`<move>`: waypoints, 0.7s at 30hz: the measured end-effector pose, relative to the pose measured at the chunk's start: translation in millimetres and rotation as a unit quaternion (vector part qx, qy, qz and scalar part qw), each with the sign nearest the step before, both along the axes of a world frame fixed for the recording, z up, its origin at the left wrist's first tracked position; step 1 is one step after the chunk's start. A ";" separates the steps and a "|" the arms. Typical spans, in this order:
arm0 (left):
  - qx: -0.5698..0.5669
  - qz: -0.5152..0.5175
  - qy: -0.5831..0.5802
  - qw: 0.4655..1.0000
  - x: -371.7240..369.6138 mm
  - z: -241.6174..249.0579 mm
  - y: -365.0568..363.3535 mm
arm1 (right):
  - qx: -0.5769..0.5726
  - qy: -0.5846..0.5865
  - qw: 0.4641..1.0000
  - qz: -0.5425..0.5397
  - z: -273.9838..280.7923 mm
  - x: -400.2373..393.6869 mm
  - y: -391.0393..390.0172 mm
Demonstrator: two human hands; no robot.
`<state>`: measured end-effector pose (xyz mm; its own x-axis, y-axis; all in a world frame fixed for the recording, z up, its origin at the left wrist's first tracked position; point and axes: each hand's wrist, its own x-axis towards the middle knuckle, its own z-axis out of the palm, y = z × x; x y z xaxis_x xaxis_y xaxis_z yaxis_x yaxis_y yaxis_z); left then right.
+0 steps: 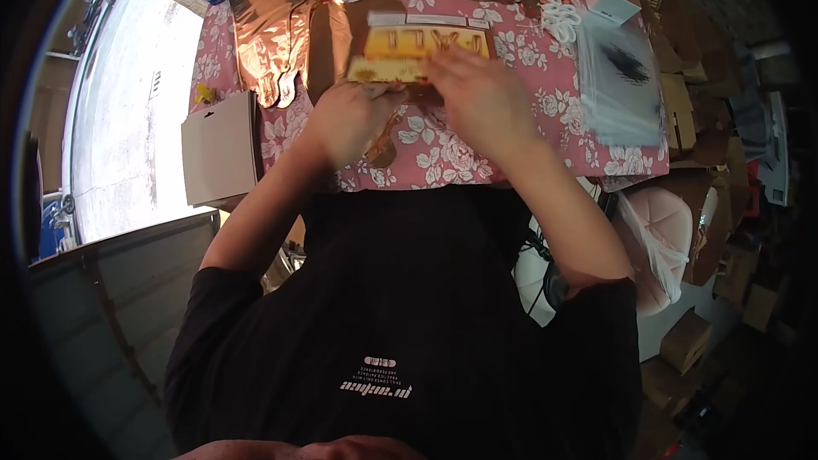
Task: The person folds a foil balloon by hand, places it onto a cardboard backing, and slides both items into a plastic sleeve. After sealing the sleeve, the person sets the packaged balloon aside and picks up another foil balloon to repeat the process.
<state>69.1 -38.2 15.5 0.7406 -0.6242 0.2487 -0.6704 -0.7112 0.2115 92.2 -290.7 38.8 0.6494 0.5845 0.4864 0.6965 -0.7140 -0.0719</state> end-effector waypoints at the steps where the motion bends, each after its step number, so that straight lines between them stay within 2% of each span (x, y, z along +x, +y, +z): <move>1: 0.045 0.014 0.040 0.998 -1.4 0.2 -0.4 | -0.003 0.028 0.999 0.015 -8.7 1.1 3.4; 2: 0.043 0.019 0.042 0.998 -1.7 -1.6 -0.4 | -0.006 0.058 0.998 0.030 -15.1 1.4 4.4; 4: 0.019 -0.005 -0.033 0.999 -1.8 -6.6 1.0 | -0.012 0.061 0.998 0.032 -19.8 0.9 2.3; 8: 0.025 -0.006 -0.015 1.000 -8.4 -0.4 3.7 | -0.012 0.077 0.997 0.014 -15.6 -3.1 3.3; 10: -0.112 -0.021 -0.023 0.993 -17.9 12.1 8.0 | -0.013 0.089 0.996 0.004 -14.8 -6.2 6.4; 11: -0.111 -0.025 -0.021 0.993 -24.9 21.1 11.8 | -0.015 0.101 0.995 -0.004 -15.0 -8.3 7.7; 13: -0.190 -0.026 0.033 0.981 -36.9 36.7 18.5 | -0.022 0.101 0.995 0.003 -14.3 -11.3 8.3; 16: -0.199 -0.003 -0.027 0.980 -33.6 38.5 17.6 | -0.039 0.111 0.993 0.018 -13.3 -15.0 12.7; 20: -0.175 0.034 -0.049 0.983 -12.8 14.3 -4.4 | -0.055 0.140 0.988 0.028 -17.8 -19.1 16.2; 21: -0.116 0.037 -0.016 0.992 -10.5 6.9 -5.6 | -0.056 0.140 0.988 0.029 -16.4 -19.8 16.1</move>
<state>58.6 -43.8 22.4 0.7725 -0.4910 0.4028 -0.6263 -0.6937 0.3557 72.3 -274.6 22.5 0.7131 0.6645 0.2235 0.7006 -0.6877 -0.1906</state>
